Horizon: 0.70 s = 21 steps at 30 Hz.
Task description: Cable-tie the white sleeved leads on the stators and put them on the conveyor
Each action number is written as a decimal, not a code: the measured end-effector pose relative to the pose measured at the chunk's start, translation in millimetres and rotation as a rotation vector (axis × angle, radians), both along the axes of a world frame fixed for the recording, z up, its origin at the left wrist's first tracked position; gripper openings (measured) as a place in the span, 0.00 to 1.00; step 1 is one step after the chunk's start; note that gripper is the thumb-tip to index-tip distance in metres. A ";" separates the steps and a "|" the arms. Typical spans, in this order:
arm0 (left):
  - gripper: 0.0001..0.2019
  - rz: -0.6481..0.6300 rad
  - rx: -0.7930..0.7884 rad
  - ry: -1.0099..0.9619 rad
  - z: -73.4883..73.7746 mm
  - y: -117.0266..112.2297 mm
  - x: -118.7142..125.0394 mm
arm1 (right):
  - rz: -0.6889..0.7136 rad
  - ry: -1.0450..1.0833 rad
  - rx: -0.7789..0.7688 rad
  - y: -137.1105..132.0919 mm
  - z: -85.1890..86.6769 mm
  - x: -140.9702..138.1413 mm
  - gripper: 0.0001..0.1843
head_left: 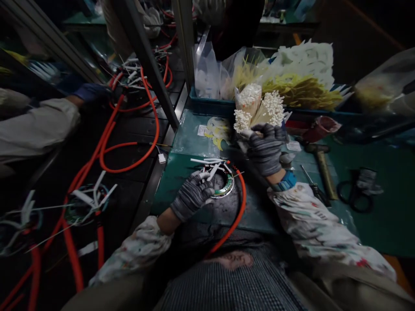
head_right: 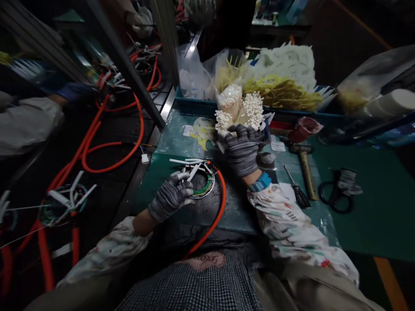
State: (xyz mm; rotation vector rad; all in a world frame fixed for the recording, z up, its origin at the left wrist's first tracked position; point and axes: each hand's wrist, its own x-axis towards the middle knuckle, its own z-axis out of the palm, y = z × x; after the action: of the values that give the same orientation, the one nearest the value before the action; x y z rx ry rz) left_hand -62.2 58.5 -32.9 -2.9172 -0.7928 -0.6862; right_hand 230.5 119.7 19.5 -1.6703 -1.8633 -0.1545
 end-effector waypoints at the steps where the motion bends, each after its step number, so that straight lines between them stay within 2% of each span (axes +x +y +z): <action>1: 0.16 0.026 0.017 -0.031 -5.5 -1.7 2.7 | -0.054 -0.030 -0.016 5.8 3.7 -1.8 0.15; 3: 0.16 0.084 0.035 -0.084 -14.6 -7.9 8.1 | -0.145 -0.064 -0.057 18.8 8.7 -8.8 0.12; 5: 0.15 0.169 0.036 -0.110 -21.4 -16.4 12.6 | -0.164 -0.039 -0.093 28.3 10.9 -16.5 0.10; 8: 0.13 0.301 0.032 -0.088 -27.6 -27.0 16.3 | -0.036 0.076 -0.084 24.4 14.7 -20.9 0.08; 10: 0.13 0.316 0.023 -0.069 -29.5 -29.5 15.9 | 0.129 0.280 -0.039 6.6 22.5 -17.2 0.07; 12: 0.14 0.290 -0.008 -0.039 -29.7 -28.6 13.8 | 0.219 0.550 0.014 -21.6 35.9 -10.2 0.05; 15: 0.13 0.250 -0.065 0.018 -28.0 -25.2 9.8 | 0.118 0.828 -0.007 -71.6 56.5 -3.2 0.05; 16: 0.14 0.241 -0.081 0.033 -27.2 -24.3 8.9 | 0.140 0.884 -0.109 -86.8 59.8 -4.0 0.06; 17: 0.15 0.233 -0.092 0.044 -26.4 -23.7 8.2 | 0.183 0.892 -0.229 -100.0 60.0 -6.6 0.07; 18: 0.16 0.228 -0.099 0.051 -25.5 -23.2 7.8 | 0.188 0.862 -0.264 -111.1 57.0 -11.0 0.09; 19: 0.17 0.223 -0.100 0.053 -24.6 -23.1 7.7 | 0.174 0.815 -0.271 -120.0 51.2 -16.5 0.10; 21: 0.17 0.219 -0.087 0.042 -22.2 -23.3 8.2 | 0.073 0.728 -0.175 -133.1 34.1 -28.2 0.10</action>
State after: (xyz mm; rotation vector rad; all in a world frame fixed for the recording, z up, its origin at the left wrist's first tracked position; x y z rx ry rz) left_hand -54.0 35.2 -55.1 -2.8472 -1.1416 -0.5824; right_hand 202.3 -13.4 53.6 -1.4848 -1.3937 0.5879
